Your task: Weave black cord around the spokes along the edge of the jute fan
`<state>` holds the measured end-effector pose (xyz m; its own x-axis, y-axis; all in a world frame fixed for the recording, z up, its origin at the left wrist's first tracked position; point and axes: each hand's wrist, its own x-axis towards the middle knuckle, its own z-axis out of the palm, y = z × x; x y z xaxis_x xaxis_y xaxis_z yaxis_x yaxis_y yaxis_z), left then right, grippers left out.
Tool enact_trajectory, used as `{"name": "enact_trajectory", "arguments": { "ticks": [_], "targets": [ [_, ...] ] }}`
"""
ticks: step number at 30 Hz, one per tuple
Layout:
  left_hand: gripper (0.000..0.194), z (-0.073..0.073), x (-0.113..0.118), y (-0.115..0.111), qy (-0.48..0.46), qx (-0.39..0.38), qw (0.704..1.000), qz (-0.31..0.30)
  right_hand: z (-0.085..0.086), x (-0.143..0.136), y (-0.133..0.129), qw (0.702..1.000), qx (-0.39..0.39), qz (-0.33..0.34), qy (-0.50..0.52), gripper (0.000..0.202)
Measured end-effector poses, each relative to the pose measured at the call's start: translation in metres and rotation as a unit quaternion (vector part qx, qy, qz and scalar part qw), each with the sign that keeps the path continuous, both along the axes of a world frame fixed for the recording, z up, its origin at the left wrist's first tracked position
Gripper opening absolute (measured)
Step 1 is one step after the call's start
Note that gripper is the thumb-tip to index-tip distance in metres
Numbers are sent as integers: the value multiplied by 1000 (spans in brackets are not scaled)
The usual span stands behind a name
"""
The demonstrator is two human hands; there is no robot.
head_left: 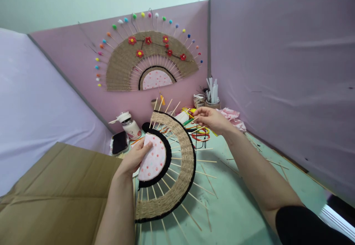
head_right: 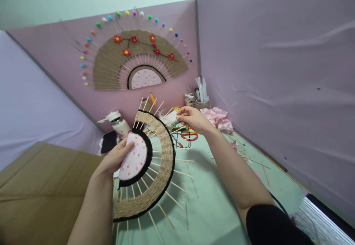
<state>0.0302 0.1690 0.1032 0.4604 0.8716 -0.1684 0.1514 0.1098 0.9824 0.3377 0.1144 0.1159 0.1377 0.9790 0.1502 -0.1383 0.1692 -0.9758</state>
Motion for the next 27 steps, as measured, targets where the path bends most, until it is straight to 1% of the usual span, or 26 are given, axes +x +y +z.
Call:
{"name": "enact_trajectory", "arguments": {
  "ticks": [4,8,14,18,23,25,27],
  "targets": [
    [48,1,1,-2,11,4,1000,-8,0,2,0,999,9,-11,36,27],
    [48,1,2,-2,11,8,1000,-13,3,5,0,997,32,-38,56,29],
    [48,0,1,0,13,0,1000,9,2,7,0,990,98,-76,63,25],
    [49,0,3,-1,21,5,1000,0,3,6,0,987,129,-74,56,22],
    [49,0,6,-4,21,7,1000,-23,4,4,-1,987,127,-73,65,21],
    [47,1,6,-5,17,6,999,-29,4,5,-1,988,108,-61,89,22],
    [45,1,6,-6,13,7,999,-37,3,6,0,989,78,-34,119,24]
  ]
}}
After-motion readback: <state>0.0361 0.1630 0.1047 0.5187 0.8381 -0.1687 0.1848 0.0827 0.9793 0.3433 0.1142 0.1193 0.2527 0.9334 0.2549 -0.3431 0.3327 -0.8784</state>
